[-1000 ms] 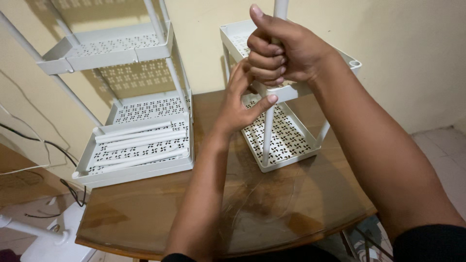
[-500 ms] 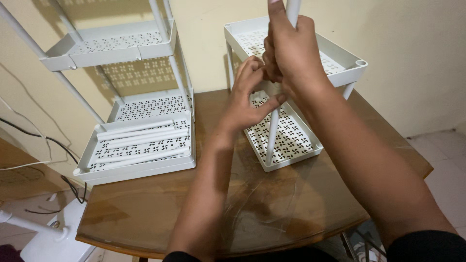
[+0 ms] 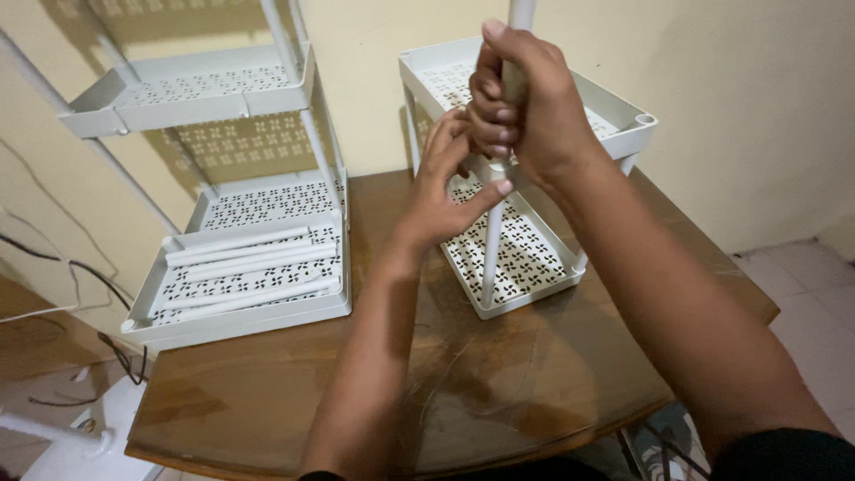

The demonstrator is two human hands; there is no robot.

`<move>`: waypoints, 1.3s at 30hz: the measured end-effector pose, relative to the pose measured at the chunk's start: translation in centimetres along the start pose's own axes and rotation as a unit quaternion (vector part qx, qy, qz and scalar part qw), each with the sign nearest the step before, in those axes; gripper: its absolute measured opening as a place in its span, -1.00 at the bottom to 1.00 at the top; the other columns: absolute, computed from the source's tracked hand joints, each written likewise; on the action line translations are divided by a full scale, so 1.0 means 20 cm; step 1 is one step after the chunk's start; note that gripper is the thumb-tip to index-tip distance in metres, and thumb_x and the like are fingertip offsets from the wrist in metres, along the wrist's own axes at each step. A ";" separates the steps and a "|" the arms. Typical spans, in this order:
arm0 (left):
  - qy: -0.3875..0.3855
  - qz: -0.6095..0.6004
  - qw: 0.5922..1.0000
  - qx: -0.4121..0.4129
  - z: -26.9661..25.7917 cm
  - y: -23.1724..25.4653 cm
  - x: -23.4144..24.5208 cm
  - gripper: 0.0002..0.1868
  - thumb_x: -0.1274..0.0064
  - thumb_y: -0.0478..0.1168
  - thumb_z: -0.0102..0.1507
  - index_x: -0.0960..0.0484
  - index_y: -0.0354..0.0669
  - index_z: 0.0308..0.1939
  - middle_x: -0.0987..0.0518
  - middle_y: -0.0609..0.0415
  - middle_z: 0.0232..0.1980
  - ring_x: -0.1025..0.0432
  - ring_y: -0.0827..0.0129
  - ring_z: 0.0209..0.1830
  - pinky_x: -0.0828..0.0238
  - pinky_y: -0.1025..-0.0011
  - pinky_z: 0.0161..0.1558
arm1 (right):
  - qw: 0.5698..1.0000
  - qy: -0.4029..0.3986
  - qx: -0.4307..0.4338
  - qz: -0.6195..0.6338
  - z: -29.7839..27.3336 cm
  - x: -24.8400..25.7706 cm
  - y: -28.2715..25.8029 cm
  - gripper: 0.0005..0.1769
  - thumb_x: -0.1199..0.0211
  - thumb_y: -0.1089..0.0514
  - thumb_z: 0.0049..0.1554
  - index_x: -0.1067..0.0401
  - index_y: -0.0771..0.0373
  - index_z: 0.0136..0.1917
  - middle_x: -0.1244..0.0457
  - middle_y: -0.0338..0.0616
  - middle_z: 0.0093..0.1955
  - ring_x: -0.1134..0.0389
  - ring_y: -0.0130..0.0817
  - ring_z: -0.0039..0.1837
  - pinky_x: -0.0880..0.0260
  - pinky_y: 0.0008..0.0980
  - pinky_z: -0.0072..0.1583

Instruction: The person assembles a white plastic storage shelf on a wooden table. They insert vertical poles into the base, attach perforated shelves, and secure the frame by hand.

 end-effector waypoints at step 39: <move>0.089 0.048 0.992 0.077 -0.27 0.16 0.22 -0.32 -0.16 -0.23 0.30 -0.30 -0.04 0.49 -0.53 -0.06 0.37 -0.40 0.08 0.44 -0.27 -0.03 0.50 | 0.968 -0.004 0.094 -0.234 -0.10 -0.28 0.01 -0.73 -0.18 0.18 0.34 -0.47 0.36 0.24 -0.41 -0.05 -0.14 -0.44 -0.40 -0.25 -0.45 -0.50 -0.28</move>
Point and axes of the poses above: each hand's wrist, its own z-axis towards the middle knuckle, its own x-axis out of the back of the hand, y = z × x, the point moved 10 cm from there along z, towards the middle knuckle
